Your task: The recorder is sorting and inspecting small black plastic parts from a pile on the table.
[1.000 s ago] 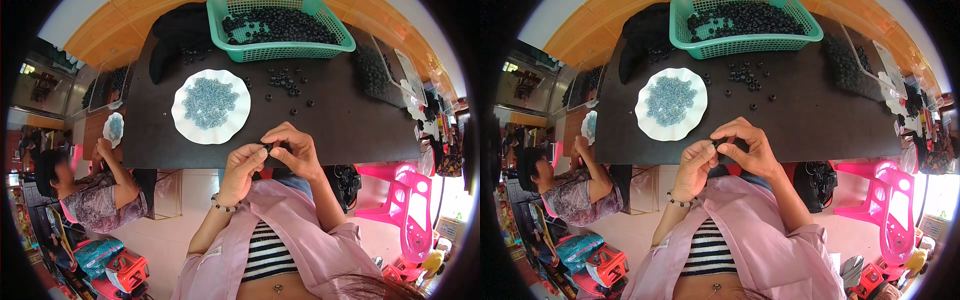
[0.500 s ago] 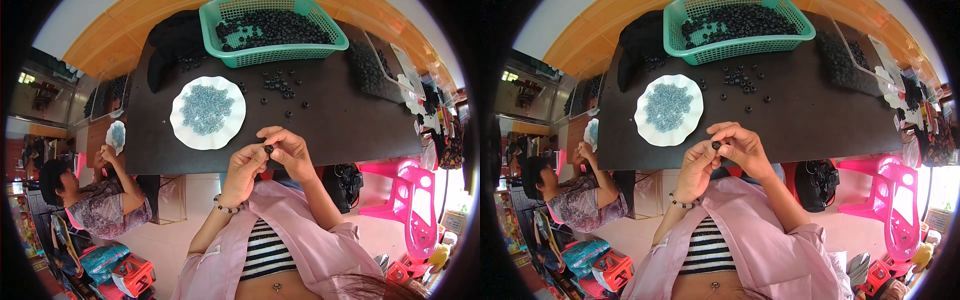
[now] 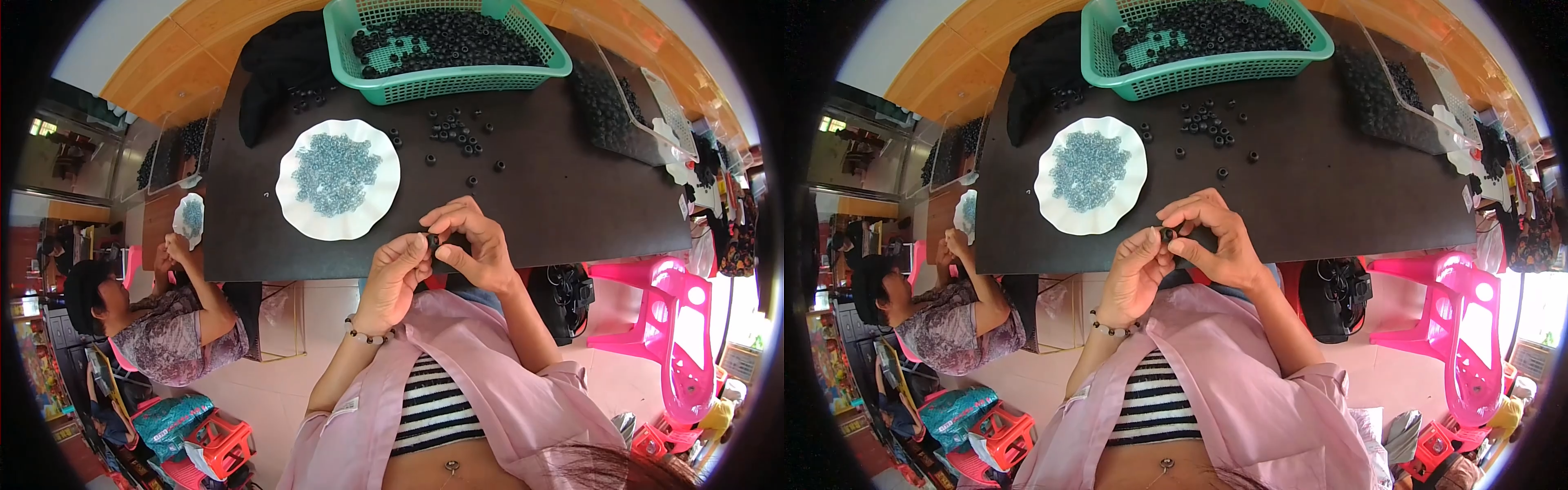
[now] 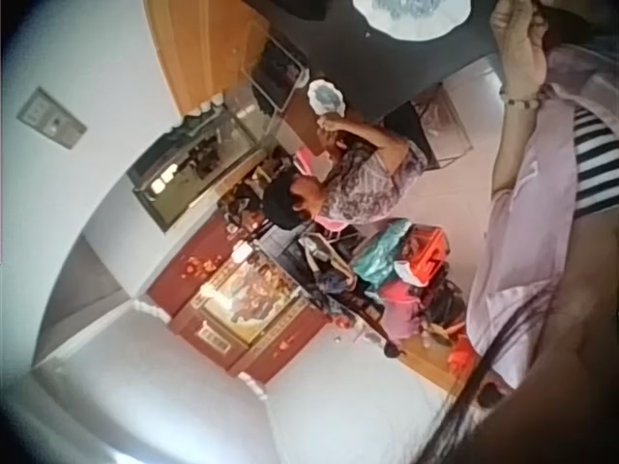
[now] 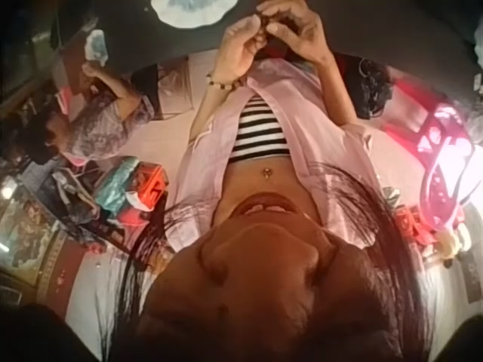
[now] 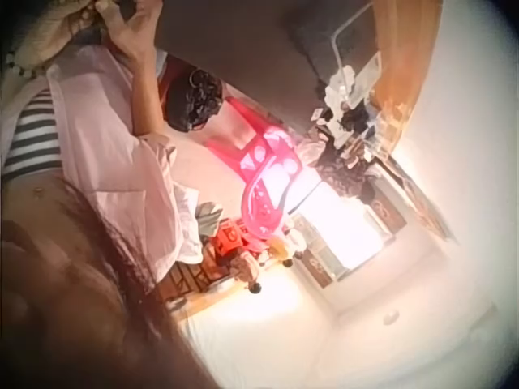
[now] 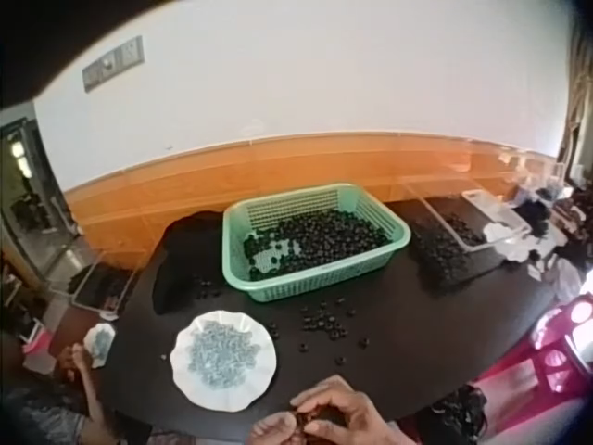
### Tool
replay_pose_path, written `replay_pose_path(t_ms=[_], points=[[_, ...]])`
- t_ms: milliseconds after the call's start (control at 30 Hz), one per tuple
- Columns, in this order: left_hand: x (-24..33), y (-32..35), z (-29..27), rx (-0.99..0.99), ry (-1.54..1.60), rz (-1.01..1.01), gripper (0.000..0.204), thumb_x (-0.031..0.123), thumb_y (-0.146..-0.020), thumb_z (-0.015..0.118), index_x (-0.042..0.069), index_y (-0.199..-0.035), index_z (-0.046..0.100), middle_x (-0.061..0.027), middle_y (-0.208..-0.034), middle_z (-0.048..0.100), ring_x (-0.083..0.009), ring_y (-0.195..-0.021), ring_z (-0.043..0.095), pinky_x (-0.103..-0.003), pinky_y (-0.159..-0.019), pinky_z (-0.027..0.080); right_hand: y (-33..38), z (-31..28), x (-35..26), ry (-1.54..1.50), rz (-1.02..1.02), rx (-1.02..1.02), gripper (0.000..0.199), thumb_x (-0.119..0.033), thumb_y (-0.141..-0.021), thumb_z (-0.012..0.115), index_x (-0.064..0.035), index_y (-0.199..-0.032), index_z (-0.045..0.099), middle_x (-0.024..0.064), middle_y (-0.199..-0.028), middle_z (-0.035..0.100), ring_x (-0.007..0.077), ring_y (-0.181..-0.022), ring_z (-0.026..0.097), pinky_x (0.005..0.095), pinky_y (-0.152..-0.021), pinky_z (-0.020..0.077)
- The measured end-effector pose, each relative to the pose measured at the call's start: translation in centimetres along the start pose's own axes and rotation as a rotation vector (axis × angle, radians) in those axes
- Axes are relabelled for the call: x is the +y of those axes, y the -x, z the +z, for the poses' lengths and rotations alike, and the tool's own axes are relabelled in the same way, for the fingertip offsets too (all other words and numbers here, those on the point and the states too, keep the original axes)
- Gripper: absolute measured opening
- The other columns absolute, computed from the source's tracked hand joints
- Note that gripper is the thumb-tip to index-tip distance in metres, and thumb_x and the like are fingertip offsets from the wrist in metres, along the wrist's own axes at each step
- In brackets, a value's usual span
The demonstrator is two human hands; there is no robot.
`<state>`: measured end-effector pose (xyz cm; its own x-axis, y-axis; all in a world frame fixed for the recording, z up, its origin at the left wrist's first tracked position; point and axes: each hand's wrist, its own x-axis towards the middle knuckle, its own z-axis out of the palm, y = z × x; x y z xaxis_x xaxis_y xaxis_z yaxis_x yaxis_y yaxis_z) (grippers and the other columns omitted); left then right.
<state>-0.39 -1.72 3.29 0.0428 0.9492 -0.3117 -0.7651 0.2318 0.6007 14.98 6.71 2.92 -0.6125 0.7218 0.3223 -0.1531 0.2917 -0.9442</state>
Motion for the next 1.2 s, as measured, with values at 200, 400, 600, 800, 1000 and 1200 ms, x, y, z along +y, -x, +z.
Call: replay_pose_path(t_ms=[200,400,600,800,1000,1200], points=[[-0.3,0.4,-0.8,-0.004,-0.02,0.007,0.021,0.026,-0.095,0.06,0.006,-0.089,0.064,0.0037,-0.079,0.057,-0.004,-0.068,0.048,-0.018,-0.063,0.042,-0.3,0.4,-0.4,0.113,-0.07,0.02,0.021,-0.015,-0.08,0.075,-0.0047,-0.098,0.068,0.0064,-0.102,0.068,0.0173,-0.093,0.052,0.0285,-0.079,0.0451],[-0.4,0.6,-0.8,-0.021,0.091,-0.037,0.028,0.033,-0.097,0.055,0.007,-0.093,0.063,0.0021,-0.082,0.058,-0.0056,-0.069,0.049,-0.021,-0.064,0.043,-0.5,0.0,-0.9,0.184,-0.087,-0.007,0.02,-0.014,-0.079,0.074,-0.0052,-0.097,0.069,0.0047,-0.099,0.069,0.0186,-0.093,0.051,0.0325,-0.083,0.0428],[-0.4,0.7,-0.6,-0.001,0.064,-0.027,0.029,0.035,-0.097,0.056,0.006,-0.094,0.063,0.0022,-0.081,0.058,-0.0056,-0.068,0.048,-0.02,-0.063,0.041,-0.4,0.2,-0.3,0.061,-0.041,0.019,0.019,-0.013,-0.081,0.072,-0.0047,-0.098,0.069,0.0048,-0.099,0.069,0.0193,-0.093,0.052,0.0332,-0.086,0.0414],[-1.0,1.6,-1.6,0.023,0.012,-0.002,0.022,0.028,-0.094,0.062,0.006,-0.095,0.065,0.0043,-0.077,0.057,-0.0037,-0.067,0.046,-0.018,-0.062,0.039,-0.5,1.0,-1.3,0.256,-0.126,-0.057,0.023,-0.01,-0.075,0.075,-0.005,-0.097,0.069,0.0052,-0.099,0.069,0.0213,-0.093,0.052,0.0337,-0.085,0.0416],[-0.3,1.5,-2.3,-0.048,0.044,0.086,0.022,0.026,-0.094,0.062,0.005,-0.1,0.065,0.0032,-0.08,0.059,-0.0039,-0.071,0.051,-0.018,-0.065,0.041,-2.9,0.9,-3.2,0.29,-0.057,-0.128,0.021,-0.007,-0.075,0.074,-0.0038,-0.095,0.07,0.0049,-0.092,0.069,0.0175,-0.079,0.056,0.0296,-0.075,0.0452],[1.7,2.1,-4.4,0.01,0.043,0.259,0.026,0.025,-0.095,0.059,0.001,-0.104,0.062,-0.0056,-0.096,0.06,-0.0124,-0.087,0.057,-0.026,-0.078,0.049,-8.8,1.7,-2.9,0.449,0.043,-0.218,0.015,-0.001,-0.079,0.068,-0.003,-0.094,0.069,0.0073,-0.081,0.066,0.0159,-0.068,0.058,0.0266,-0.061,0.0455]])
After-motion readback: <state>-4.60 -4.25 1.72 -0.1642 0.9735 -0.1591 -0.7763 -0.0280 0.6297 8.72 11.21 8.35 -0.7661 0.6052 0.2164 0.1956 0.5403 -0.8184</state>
